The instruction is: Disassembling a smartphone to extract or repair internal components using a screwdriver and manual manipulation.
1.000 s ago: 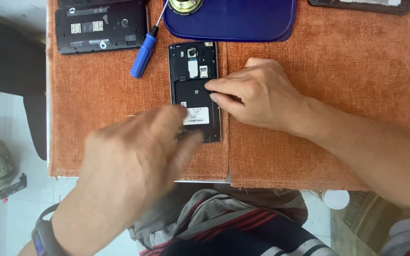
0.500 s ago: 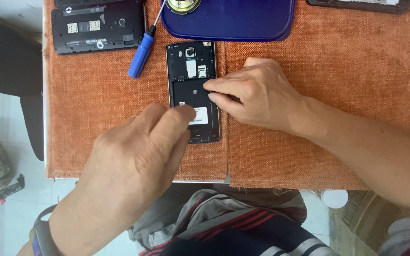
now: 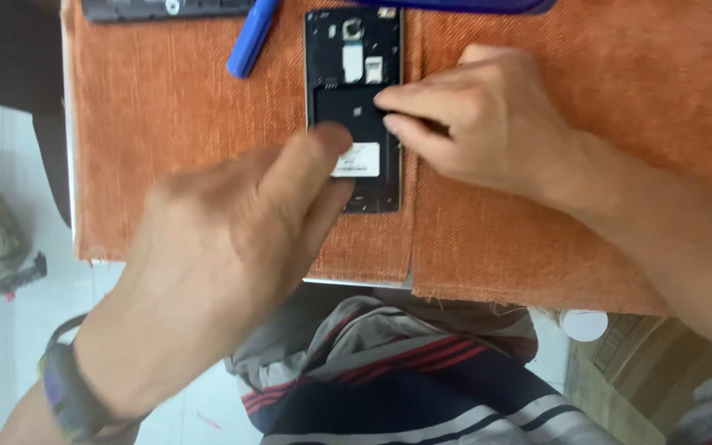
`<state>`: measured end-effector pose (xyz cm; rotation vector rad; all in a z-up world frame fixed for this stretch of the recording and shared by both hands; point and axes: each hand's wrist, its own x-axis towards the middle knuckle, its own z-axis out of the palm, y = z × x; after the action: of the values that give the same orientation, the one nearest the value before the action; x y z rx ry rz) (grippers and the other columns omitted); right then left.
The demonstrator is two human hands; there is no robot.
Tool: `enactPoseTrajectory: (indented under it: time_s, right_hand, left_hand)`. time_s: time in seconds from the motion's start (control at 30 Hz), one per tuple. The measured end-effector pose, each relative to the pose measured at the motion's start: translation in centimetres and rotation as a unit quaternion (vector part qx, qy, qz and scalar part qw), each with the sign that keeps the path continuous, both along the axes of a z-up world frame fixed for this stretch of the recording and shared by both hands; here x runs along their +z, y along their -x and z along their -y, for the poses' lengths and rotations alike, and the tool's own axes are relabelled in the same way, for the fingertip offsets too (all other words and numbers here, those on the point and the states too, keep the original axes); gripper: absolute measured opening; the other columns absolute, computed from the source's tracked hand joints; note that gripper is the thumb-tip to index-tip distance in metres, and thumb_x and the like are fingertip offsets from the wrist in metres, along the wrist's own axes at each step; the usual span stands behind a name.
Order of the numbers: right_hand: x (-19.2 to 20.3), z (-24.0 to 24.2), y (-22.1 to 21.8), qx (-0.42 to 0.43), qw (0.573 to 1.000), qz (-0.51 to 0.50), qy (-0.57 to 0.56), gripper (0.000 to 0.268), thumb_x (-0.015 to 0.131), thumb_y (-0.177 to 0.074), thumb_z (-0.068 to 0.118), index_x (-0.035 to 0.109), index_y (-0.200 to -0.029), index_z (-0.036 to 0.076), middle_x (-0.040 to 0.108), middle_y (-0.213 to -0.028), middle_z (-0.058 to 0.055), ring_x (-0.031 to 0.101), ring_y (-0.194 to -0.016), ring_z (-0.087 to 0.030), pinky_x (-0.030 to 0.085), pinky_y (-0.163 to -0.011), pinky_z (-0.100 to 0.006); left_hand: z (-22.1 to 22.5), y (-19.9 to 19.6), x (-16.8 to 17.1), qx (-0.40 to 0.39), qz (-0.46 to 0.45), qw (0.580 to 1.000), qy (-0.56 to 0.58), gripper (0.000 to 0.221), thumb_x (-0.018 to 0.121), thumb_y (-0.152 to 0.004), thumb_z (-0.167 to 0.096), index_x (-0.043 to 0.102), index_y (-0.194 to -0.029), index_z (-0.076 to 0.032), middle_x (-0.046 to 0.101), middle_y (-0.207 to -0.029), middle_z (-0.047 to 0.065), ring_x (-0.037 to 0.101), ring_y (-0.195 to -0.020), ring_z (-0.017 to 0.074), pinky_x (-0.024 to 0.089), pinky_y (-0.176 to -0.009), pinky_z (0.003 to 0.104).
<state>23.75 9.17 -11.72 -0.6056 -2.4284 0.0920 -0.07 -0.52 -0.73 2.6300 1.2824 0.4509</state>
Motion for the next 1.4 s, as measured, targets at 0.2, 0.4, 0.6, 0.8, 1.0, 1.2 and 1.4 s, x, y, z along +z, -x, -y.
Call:
enactPoseTrajectory:
  time_s: [0.2,0.4,0.6,0.8,1.0,1.2,1.4]
  right_hand:
    - [-0.1,0.1,-0.2,-0.016,1.0,-0.005,0.013,0.006,0.083,-0.104,0.002,0.086,-0.107,0.007,0.082,-0.095,-0.007,0.076,-0.079,-0.02,0.049,-0.066,-0.035]
    - [-0.1,0.1,-0.3,-0.025,1.0,0.005,0.006,0.008,0.081,-0.106,0.004,0.086,-0.108,0.01,0.081,-0.091,-0.003,0.074,-0.077,-0.018,0.048,-0.066,-0.035]
    - [0.1,0.2,-0.2,-0.021,1.0,-0.003,0.011,0.008,0.081,-0.104,0.003,0.086,-0.107,0.009,0.082,-0.094,-0.004,0.076,-0.081,-0.018,0.049,-0.066,-0.035]
    - [-0.2,0.1,-0.2,-0.028,1.0,0.005,0.011,0.008,0.081,-0.104,0.006,0.086,-0.108,0.011,0.083,-0.098,-0.004,0.077,-0.083,-0.019,0.05,-0.069,-0.036]
    - [0.1,0.1,-0.2,-0.03,1.0,0.009,0.004,0.009,0.08,-0.105,0.005,0.085,-0.106,0.012,0.082,-0.095,-0.002,0.075,-0.08,-0.017,0.045,-0.065,-0.034]
    - [-0.1,0.1,-0.2,-0.028,1.0,0.003,0.002,0.007,0.083,-0.104,0.005,0.086,-0.106,0.01,0.083,-0.096,-0.003,0.076,-0.08,-0.017,0.048,-0.066,-0.034]
    - [0.1,0.2,-0.2,-0.031,0.999,0.008,0.01,0.006,0.082,-0.104,0.008,0.086,-0.107,0.011,0.082,-0.097,-0.003,0.075,-0.081,-0.019,0.048,-0.067,-0.035]
  left_hand:
    - [0.1,-0.2,0.1,0.017,-0.047,0.995,-0.081,0.017,0.062,-0.108,0.006,0.064,-0.121,-0.006,0.047,-0.07,0.0,0.045,-0.054,0.0161,0.037,-0.037,0.036]
    - [-0.3,-0.2,0.0,0.009,-0.02,1.0,0.007,0.031,0.05,-0.095,0.017,0.056,-0.113,-0.007,0.051,-0.081,0.003,0.045,-0.049,0.0181,0.037,-0.032,0.036]
    - [-0.1,-0.2,-0.1,0.083,-0.124,0.984,-0.102,0.008,0.068,-0.115,-0.02,0.062,-0.109,-0.02,0.053,-0.068,-0.007,0.052,-0.05,0.0135,0.042,-0.041,0.035]
    - [-0.4,0.0,0.1,0.009,-0.067,0.995,-0.069,0.014,0.055,-0.109,0.005,0.055,-0.103,-0.008,0.051,-0.072,0.001,0.047,-0.051,0.0148,0.041,-0.037,0.034]
    - [0.0,-0.2,0.2,0.04,-0.104,0.989,-0.102,0.021,0.059,-0.112,-0.003,0.054,-0.096,-0.014,0.046,-0.065,-0.002,0.043,-0.05,0.0143,0.037,-0.041,0.035]
    - [-0.2,-0.1,0.3,0.029,-0.103,0.991,-0.083,0.014,0.057,-0.105,-0.002,0.06,-0.115,-0.012,0.05,-0.07,-0.001,0.049,-0.049,0.0195,0.038,-0.038,0.039]
    - [0.1,-0.7,0.7,0.014,-0.086,0.994,-0.069,0.027,0.054,-0.094,0.012,0.057,-0.107,-0.011,0.046,-0.073,0.001,0.044,-0.053,0.0191,0.036,-0.036,0.038]
